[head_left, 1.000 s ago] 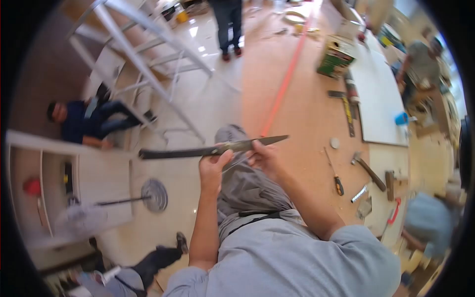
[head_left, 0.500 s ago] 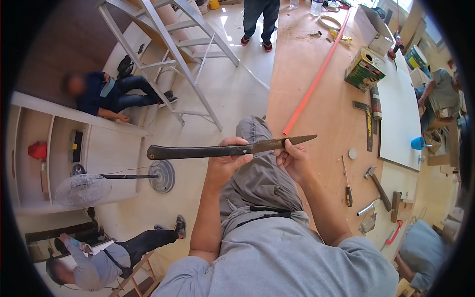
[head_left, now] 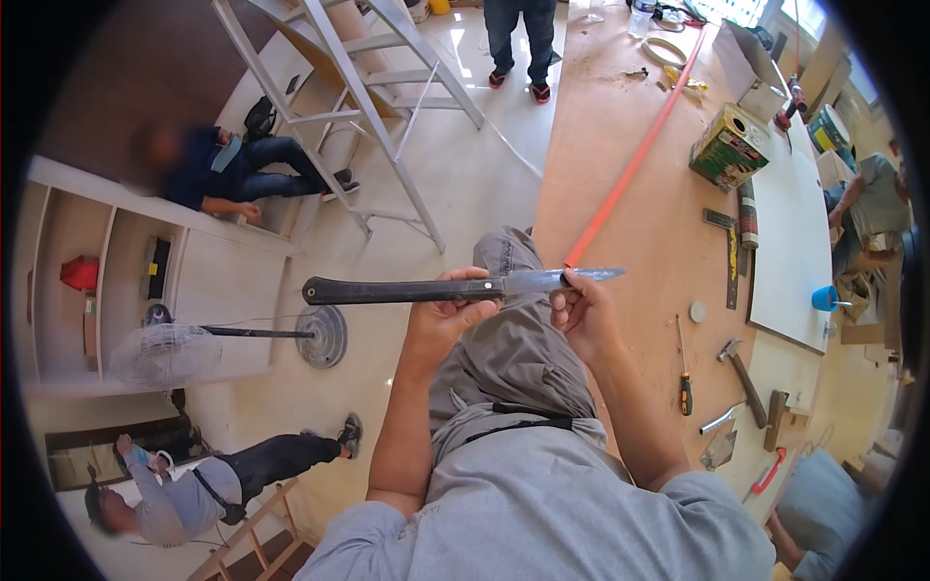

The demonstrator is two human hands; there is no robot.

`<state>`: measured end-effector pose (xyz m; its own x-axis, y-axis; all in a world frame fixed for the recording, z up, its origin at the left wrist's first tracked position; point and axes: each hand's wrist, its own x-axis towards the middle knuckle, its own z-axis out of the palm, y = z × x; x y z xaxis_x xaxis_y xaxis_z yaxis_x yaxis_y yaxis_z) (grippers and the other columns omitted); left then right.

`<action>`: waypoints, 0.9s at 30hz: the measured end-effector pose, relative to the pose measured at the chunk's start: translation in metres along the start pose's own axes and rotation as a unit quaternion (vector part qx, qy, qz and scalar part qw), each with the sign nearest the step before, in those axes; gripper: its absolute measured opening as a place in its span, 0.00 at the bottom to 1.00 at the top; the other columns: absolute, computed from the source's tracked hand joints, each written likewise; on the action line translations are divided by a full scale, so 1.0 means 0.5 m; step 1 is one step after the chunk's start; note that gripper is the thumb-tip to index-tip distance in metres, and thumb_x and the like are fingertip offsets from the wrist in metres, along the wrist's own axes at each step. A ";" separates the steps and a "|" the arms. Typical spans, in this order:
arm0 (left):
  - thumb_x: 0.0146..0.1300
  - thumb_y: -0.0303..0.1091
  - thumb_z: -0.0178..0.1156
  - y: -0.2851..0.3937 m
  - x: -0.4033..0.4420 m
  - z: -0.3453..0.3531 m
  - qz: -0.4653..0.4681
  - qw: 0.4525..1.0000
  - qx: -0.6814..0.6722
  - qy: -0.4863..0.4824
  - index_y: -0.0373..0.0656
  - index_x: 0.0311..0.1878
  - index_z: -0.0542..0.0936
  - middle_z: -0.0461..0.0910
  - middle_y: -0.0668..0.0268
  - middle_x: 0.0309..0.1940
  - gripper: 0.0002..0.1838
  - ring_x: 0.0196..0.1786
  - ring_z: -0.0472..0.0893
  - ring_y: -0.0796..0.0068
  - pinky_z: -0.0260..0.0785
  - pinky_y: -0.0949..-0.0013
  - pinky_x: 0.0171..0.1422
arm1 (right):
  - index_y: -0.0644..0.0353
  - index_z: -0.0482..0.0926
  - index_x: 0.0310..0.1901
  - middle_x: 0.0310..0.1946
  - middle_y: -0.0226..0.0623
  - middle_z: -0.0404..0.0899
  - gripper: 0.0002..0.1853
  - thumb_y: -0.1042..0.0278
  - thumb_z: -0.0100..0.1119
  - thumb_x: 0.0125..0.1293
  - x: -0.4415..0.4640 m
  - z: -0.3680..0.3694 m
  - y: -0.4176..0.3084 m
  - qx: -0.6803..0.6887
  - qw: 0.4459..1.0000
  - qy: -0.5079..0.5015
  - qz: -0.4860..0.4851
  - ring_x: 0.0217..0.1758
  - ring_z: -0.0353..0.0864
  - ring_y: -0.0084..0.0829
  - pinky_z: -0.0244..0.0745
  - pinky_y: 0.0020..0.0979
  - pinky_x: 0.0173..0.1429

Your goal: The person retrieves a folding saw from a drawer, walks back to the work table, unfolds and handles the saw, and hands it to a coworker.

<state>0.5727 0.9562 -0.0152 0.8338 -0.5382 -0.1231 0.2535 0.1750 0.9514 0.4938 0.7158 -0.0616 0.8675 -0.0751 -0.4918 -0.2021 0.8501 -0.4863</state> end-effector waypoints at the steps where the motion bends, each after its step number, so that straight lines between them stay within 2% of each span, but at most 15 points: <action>1: 0.69 0.26 0.74 0.004 -0.005 0.001 -0.004 1.000 -0.004 -0.011 0.33 0.66 0.80 0.89 0.63 0.51 0.24 0.53 0.88 0.74 0.82 0.69 0.60 | 0.55 0.79 0.37 0.25 0.34 0.84 0.11 0.61 0.58 0.79 -0.003 0.006 -0.001 -0.001 1.000 0.000 0.006 0.21 0.78 0.25 0.73 0.28 0.29; 2: 0.69 0.26 0.74 0.003 -0.010 -0.002 -0.005 1.000 -0.004 -0.005 0.33 0.66 0.80 0.89 0.63 0.51 0.24 0.53 0.88 0.74 0.82 0.69 0.60 | 0.54 0.78 0.37 0.24 0.33 0.83 0.11 0.61 0.58 0.79 -0.005 0.012 -0.002 0.013 1.000 0.004 0.011 0.21 0.77 0.25 0.73 0.28 0.28; 4: 0.69 0.27 0.74 0.013 -0.014 -0.004 -0.060 0.987 0.114 -0.093 0.34 0.64 0.83 0.91 0.60 0.52 0.22 0.52 0.89 0.69 0.82 0.62 0.60 | 0.53 0.77 0.37 0.24 0.32 0.82 0.10 0.62 0.58 0.79 -0.008 0.025 -0.005 0.027 0.999 0.002 0.017 0.20 0.76 0.24 0.72 0.28 0.28; 5: 0.69 0.27 0.74 0.018 -0.025 0.003 -0.058 0.987 0.117 -0.089 0.34 0.64 0.83 0.91 0.60 0.52 0.22 0.52 0.89 0.69 0.82 0.62 0.60 | 0.53 0.77 0.37 0.24 0.32 0.82 0.10 0.62 0.58 0.78 -0.012 0.031 -0.006 0.027 0.999 -0.007 0.016 0.20 0.75 0.24 0.72 0.28 0.28; 7: 0.66 0.30 0.76 0.061 -0.063 0.050 -0.011 0.947 0.318 -0.038 0.37 0.59 0.87 0.91 0.60 0.53 0.20 0.53 0.89 0.65 0.82 0.60 0.61 | 0.53 0.77 0.37 0.24 0.32 0.81 0.10 0.61 0.58 0.78 -0.009 0.036 -0.004 0.029 0.999 -0.018 0.015 0.20 0.75 0.24 0.71 0.27 0.28; 8: 0.63 0.31 0.78 0.077 -0.074 0.056 0.155 0.871 0.464 -0.039 0.39 0.57 0.88 0.91 0.59 0.49 0.19 0.51 0.89 0.59 0.82 0.60 0.61 | 0.54 0.77 0.37 0.24 0.32 0.81 0.10 0.61 0.58 0.78 -0.006 0.033 -0.004 0.031 0.999 -0.017 0.007 0.21 0.75 0.24 0.70 0.27 0.28; 9: 0.63 0.31 0.78 0.094 -0.077 0.056 0.154 0.871 0.464 -0.040 0.39 0.57 0.88 0.91 0.59 0.49 0.19 0.51 0.89 0.59 0.82 0.60 0.61 | 0.54 0.77 0.37 0.24 0.33 0.81 0.10 0.61 0.58 0.78 -0.006 0.030 -0.005 0.032 0.999 -0.014 0.001 0.21 0.75 0.25 0.70 0.27 0.28; 11: 0.61 0.33 0.79 0.129 -0.082 0.046 0.383 0.775 0.502 0.018 0.42 0.54 0.89 0.90 0.62 0.48 0.19 0.51 0.88 0.55 0.81 0.56 0.63 | 0.55 0.78 0.37 0.24 0.34 0.81 0.10 0.61 0.59 0.78 -0.005 0.027 -0.011 0.030 0.999 -0.003 -0.009 0.21 0.75 0.25 0.69 0.27 0.28; 12: 0.61 0.33 0.79 0.156 -0.081 0.039 0.383 0.775 0.502 0.020 0.42 0.54 0.89 0.90 0.62 0.48 0.19 0.51 0.88 0.55 0.81 0.56 0.63 | 0.55 0.78 0.37 0.24 0.34 0.81 0.11 0.60 0.59 0.78 -0.003 0.027 -0.014 0.027 0.999 0.006 -0.021 0.22 0.75 0.25 0.69 0.28 0.28; 14: 0.62 0.37 0.79 0.205 -0.065 0.021 0.413 0.659 0.625 0.070 0.43 0.53 0.88 0.90 0.65 0.48 0.18 0.53 0.87 0.56 0.79 0.51 0.66 | 0.56 0.78 0.36 0.24 0.35 0.82 0.12 0.60 0.59 0.78 -0.010 0.030 -0.023 0.002 0.999 0.003 -0.034 0.22 0.75 0.25 0.70 0.27 0.28; 17: 0.64 0.40 0.76 0.225 -0.030 0.002 0.351 0.606 0.710 0.071 0.43 0.52 0.88 0.89 0.62 0.48 0.17 0.53 0.87 0.53 0.77 0.50 0.65 | 0.57 0.79 0.34 0.24 0.35 0.82 0.13 0.60 0.60 0.78 -0.016 0.025 -0.030 -0.031 0.998 -0.003 -0.058 0.21 0.76 0.25 0.70 0.27 0.28; 18: 0.64 0.40 0.76 0.208 -0.030 -0.014 0.357 0.603 0.709 0.075 0.43 0.52 0.88 0.89 0.62 0.48 0.17 0.53 0.87 0.53 0.77 0.50 0.65 | 0.57 0.80 0.33 0.23 0.35 0.82 0.14 0.60 0.61 0.77 -0.016 0.023 -0.031 -0.040 0.997 -0.008 -0.071 0.21 0.76 0.25 0.71 0.26 0.27; 20: 0.66 0.43 0.74 0.144 -0.013 -0.058 0.296 0.691 0.659 0.004 0.44 0.52 0.87 0.87 0.61 0.40 0.17 0.46 0.86 0.52 0.79 0.50 0.55 | 0.57 0.80 0.32 0.21 0.35 0.81 0.15 0.59 0.61 0.77 -0.014 0.016 -0.028 -0.079 0.993 0.006 -0.084 0.19 0.75 0.26 0.70 0.28 0.26; 24: 0.68 0.44 0.73 0.069 -0.026 -0.040 0.259 0.743 0.617 -0.016 0.44 0.49 0.86 0.86 0.59 0.38 0.16 0.37 0.86 0.51 0.79 0.52 0.40 | 0.58 0.81 0.31 0.20 0.35 0.81 0.17 0.58 0.61 0.77 -0.016 -0.012 -0.043 -0.152 0.979 0.044 -0.129 0.16 0.75 0.26 0.68 0.29 0.22; 27: 0.68 0.43 0.72 0.022 -0.047 -0.025 0.246 0.751 0.612 -0.017 0.44 0.49 0.86 0.85 0.60 0.38 0.15 0.35 0.86 0.51 0.79 0.53 0.37 | 0.59 0.82 0.30 0.21 0.35 0.83 0.17 0.58 0.62 0.76 -0.021 -0.029 -0.047 -0.157 0.981 0.055 -0.101 0.17 0.77 0.25 0.69 0.26 0.23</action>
<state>0.5618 0.9808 -0.0055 0.6604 -0.6817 0.3149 -0.7398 -0.5186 0.4287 0.4831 0.6890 -0.0554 0.8537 -0.2948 -0.4292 -0.1766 0.6115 -0.7712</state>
